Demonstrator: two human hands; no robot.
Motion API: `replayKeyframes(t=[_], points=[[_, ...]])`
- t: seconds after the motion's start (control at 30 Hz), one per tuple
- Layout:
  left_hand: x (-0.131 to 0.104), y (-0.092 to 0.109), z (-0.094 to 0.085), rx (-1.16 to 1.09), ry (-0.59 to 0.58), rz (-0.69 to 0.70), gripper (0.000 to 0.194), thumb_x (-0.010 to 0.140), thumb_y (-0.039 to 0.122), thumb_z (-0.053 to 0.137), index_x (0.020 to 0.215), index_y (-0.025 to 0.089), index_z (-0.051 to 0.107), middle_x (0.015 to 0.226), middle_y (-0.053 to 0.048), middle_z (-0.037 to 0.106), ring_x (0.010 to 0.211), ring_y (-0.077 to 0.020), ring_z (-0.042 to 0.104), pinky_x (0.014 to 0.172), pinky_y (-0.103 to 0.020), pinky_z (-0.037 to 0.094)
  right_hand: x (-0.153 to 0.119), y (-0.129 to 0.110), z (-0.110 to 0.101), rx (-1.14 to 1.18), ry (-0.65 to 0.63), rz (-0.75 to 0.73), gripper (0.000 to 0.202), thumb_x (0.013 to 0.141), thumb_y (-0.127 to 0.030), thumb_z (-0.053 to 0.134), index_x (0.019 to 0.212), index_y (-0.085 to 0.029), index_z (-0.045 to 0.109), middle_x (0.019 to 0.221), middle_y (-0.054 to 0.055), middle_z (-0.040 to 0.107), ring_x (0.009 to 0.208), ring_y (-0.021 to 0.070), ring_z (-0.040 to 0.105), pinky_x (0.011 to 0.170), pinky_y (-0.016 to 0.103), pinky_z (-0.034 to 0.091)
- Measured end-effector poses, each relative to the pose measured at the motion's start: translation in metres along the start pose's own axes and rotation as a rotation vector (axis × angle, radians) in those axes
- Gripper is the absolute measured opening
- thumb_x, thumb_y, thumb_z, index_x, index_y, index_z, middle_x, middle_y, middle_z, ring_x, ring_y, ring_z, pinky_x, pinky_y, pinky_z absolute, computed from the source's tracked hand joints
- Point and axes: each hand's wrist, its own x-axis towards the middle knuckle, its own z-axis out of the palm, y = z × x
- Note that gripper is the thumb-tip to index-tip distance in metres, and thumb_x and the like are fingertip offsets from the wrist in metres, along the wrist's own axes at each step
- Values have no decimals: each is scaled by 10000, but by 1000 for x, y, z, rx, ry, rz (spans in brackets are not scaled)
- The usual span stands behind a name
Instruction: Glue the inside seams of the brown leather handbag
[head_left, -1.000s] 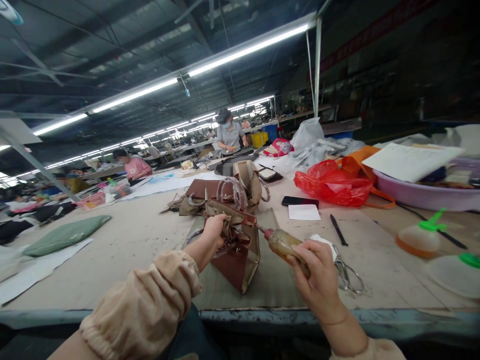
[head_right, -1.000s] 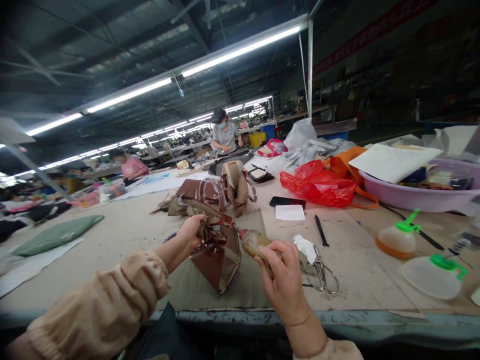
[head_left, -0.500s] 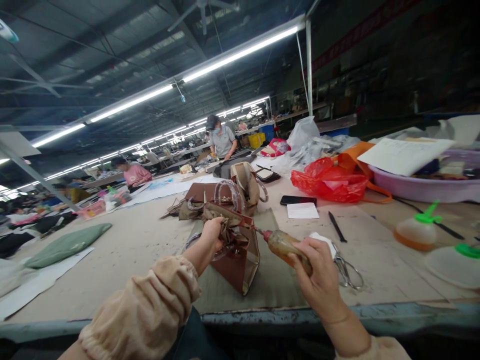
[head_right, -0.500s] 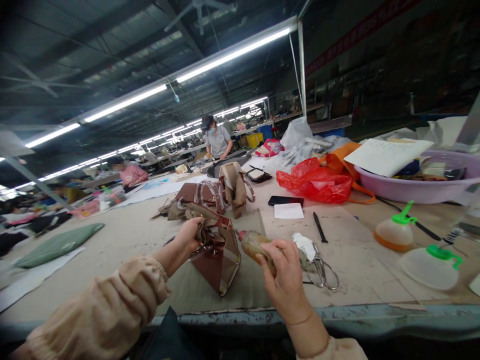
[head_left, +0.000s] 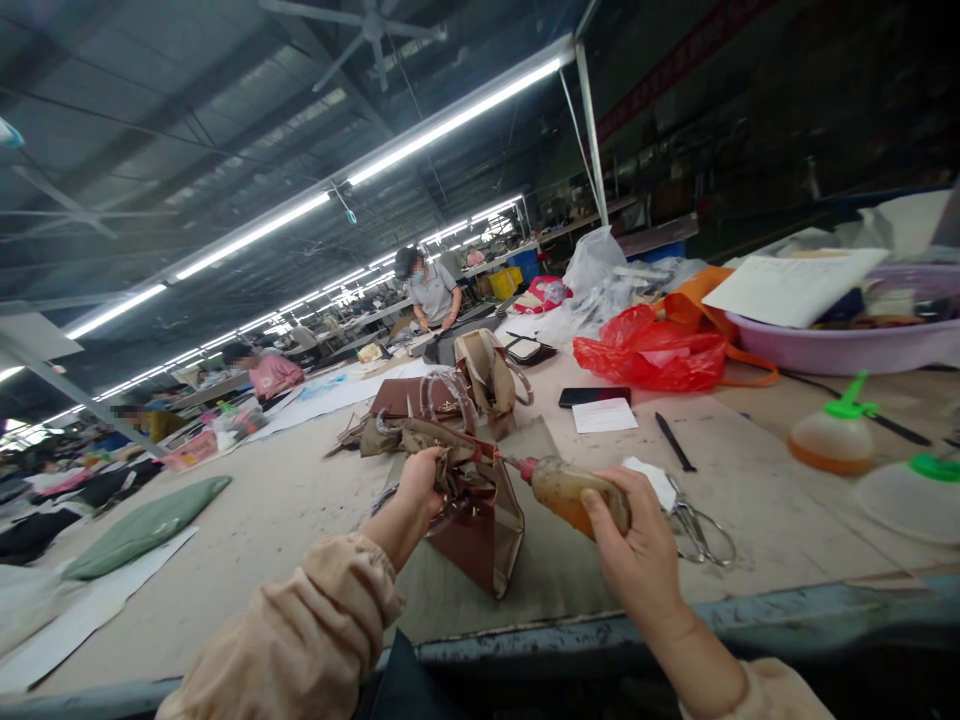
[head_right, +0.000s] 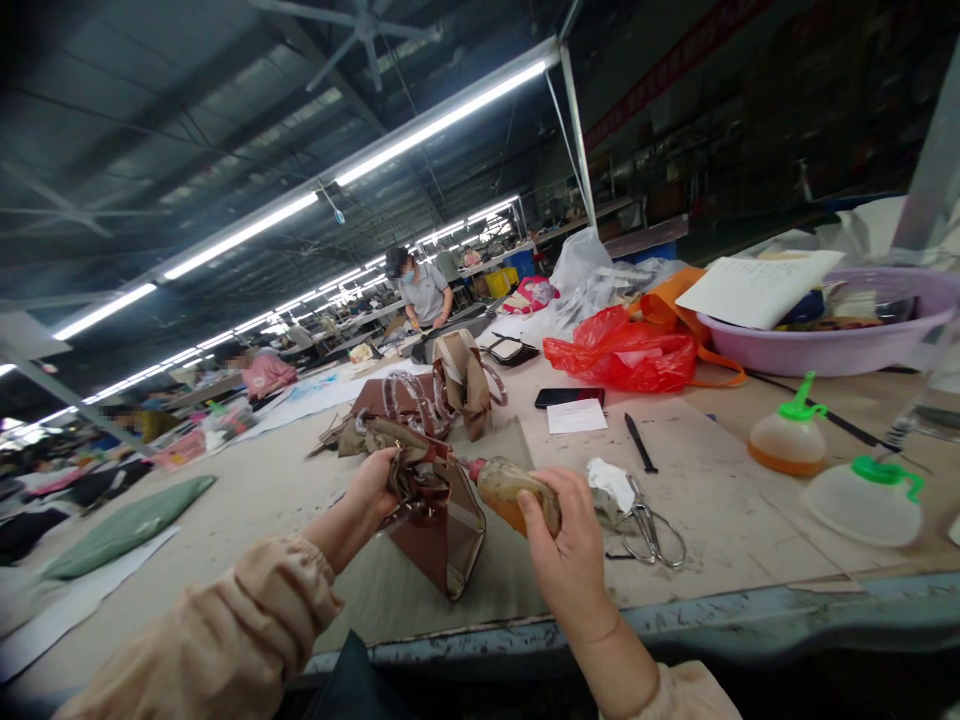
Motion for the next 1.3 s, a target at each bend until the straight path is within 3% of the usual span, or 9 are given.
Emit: replayKeyframes(t=[0.3, 0.53, 0.77, 1.07, 1.3], points=[[-6, 2, 4, 39, -20, -15, 151, 726, 86, 494, 712, 123, 640, 518, -62, 648, 439, -198, 631, 449, -296, 544, 0, 1, -5, 16, -69, -60, 125, 921, -229, 563, 1046, -231, 563, 986, 45, 583, 937, 202, 568, 828, 353, 487], [-6, 1, 1, 44, -23, 4, 132, 699, 73, 508, 681, 130, 625, 490, -44, 625, 423, -192, 619, 450, -293, 543, 3, -3, -6, -15, -15, -80, 140, 921, -233, 564, 1061, -228, 560, 998, 50, 587, 956, 212, 567, 838, 370, 489], [2, -1, -3, 46, -39, 6, 124, 711, 96, 518, 724, 120, 639, 506, -37, 628, 459, -195, 636, 503, -302, 558, 0, 0, -7, 5, -78, -78, 123, 919, -232, 565, 1042, -229, 571, 986, 47, 591, 934, 210, 577, 830, 372, 488], [8, -2, -8, 70, -52, 6, 142, 702, 86, 532, 770, 117, 653, 514, -22, 636, 447, -179, 626, 489, -286, 552, 3, 2, -6, -15, -87, -196, 216, 904, -167, 588, 1113, -212, 556, 1011, 73, 565, 988, 228, 544, 853, 388, 466], [11, -3, -5, 43, -49, 12, 192, 685, 69, 561, 834, 110, 674, 566, -42, 680, 476, -195, 651, 502, -302, 561, -2, 12, -9, -32, -141, -172, 193, 905, -170, 590, 1095, -192, 562, 1001, 78, 563, 976, 228, 535, 857, 395, 457]])
